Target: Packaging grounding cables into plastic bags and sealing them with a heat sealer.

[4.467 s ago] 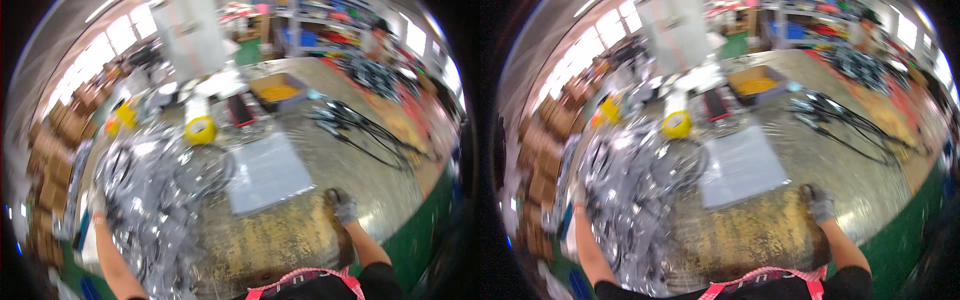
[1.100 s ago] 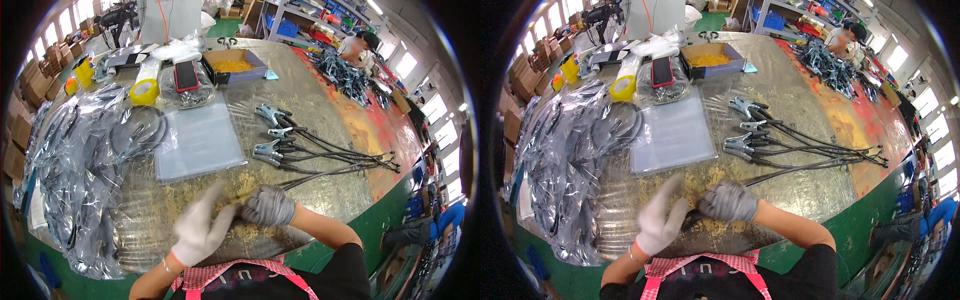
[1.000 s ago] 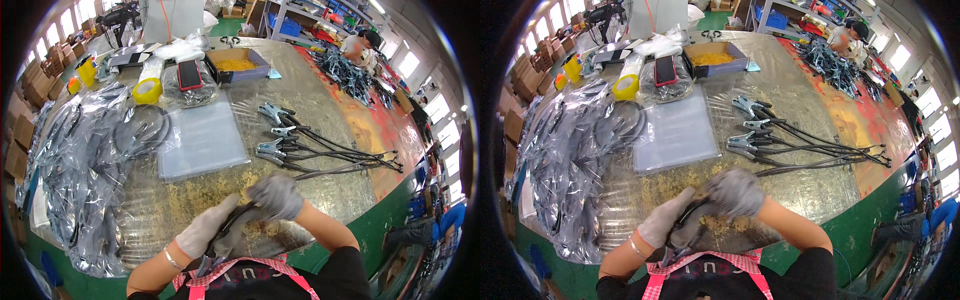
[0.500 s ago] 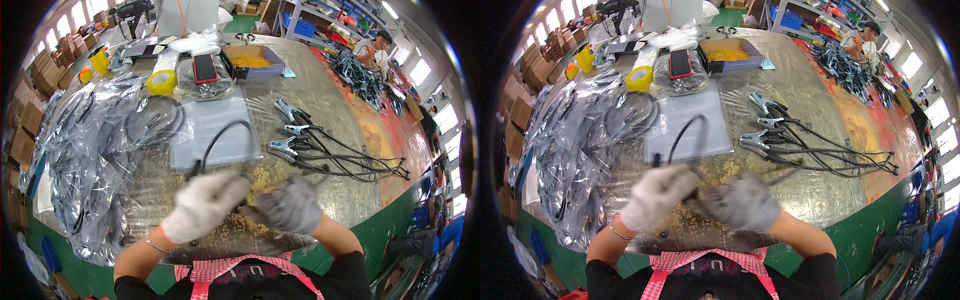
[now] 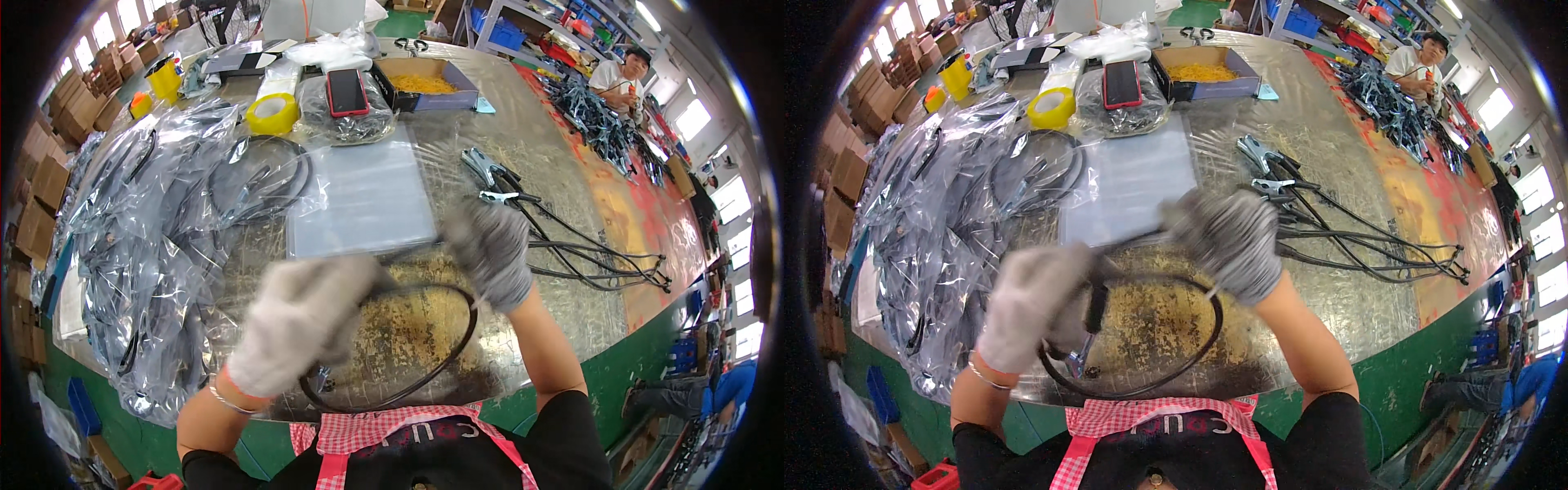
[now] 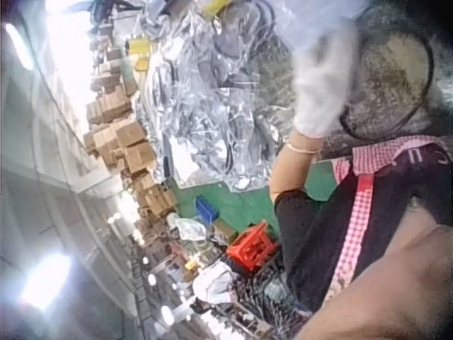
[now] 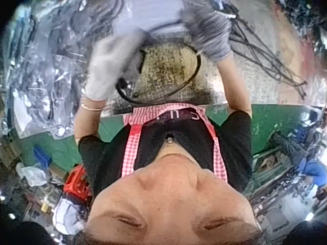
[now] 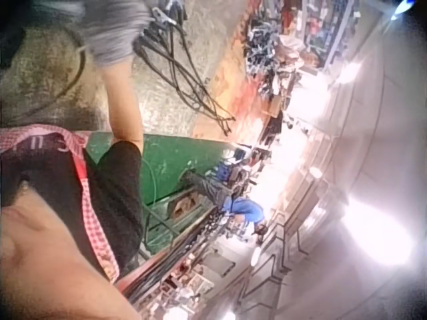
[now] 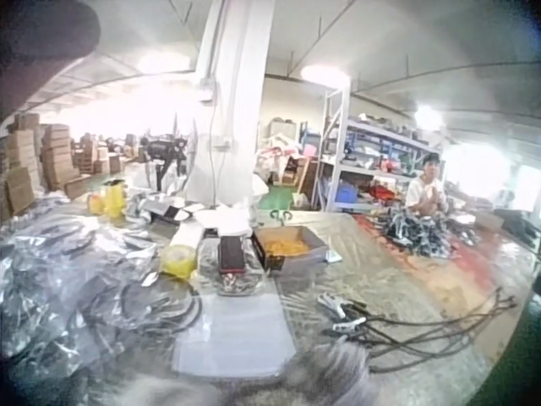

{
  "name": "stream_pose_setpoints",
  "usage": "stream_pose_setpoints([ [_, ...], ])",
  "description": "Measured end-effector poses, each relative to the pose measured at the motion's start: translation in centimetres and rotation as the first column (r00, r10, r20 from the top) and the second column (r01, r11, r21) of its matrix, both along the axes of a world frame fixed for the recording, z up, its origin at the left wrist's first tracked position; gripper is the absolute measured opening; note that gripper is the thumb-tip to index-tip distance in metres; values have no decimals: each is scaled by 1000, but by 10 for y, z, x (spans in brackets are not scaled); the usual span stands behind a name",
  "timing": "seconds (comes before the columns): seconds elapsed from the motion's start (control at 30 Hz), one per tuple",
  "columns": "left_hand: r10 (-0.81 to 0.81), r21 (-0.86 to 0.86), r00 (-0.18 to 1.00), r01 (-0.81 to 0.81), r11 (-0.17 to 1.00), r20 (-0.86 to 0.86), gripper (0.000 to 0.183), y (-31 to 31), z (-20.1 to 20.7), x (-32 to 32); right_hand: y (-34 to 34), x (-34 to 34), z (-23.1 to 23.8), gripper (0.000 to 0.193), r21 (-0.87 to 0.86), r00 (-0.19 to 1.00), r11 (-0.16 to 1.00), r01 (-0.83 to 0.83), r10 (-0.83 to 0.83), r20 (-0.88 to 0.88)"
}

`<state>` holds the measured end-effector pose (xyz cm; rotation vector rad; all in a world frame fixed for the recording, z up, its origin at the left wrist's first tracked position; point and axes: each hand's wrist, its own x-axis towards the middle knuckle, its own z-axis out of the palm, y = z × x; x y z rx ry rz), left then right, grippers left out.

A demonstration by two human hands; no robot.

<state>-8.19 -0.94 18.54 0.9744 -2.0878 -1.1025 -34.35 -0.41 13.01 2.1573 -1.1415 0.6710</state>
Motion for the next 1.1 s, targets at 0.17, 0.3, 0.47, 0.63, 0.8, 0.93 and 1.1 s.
stream_pose_setpoints([
  [0.17, 178, -645, 980, -190, 740, -85, 18, -7, -20, 14, -4, -6, -6, 35, 201, -259, 715, -670, -478, 840],
  [0.3, -119, -805, 980, 201, 557, 162, 38, 19, -62, -4, 8, 16, -107, 40, -216, -653, 652, -727, -557, 513],
  [0.47, -502, -482, 764, 646, 592, 406, 49, 49, -169, -2, 17, 25, -129, 31, 168, -491, 687, -706, -647, 583],
  [0.63, -553, -362, 732, 679, 639, 398, 58, 54, -176, -1, 29, 6, -138, 27, 764, 506, 616, -190, -606, 614],
  [0.8, -526, -409, 757, 652, 638, 387, 56, 49, -183, -7, 36, 20, -102, 23, 726, 573, 385, -570, -447, 687],
  [0.93, -517, -420, 766, 642, 641, 381, 57, 42, -178, -11, 27, 22, -119, 31, 591, 852, 806, -36, -284, 440],
  [1.1, -500, -335, 752, 646, 686, 429, 56, 44, -176, -14, 41, -11, -129, 46, 572, 707, 761, 307, -585, 398],
])
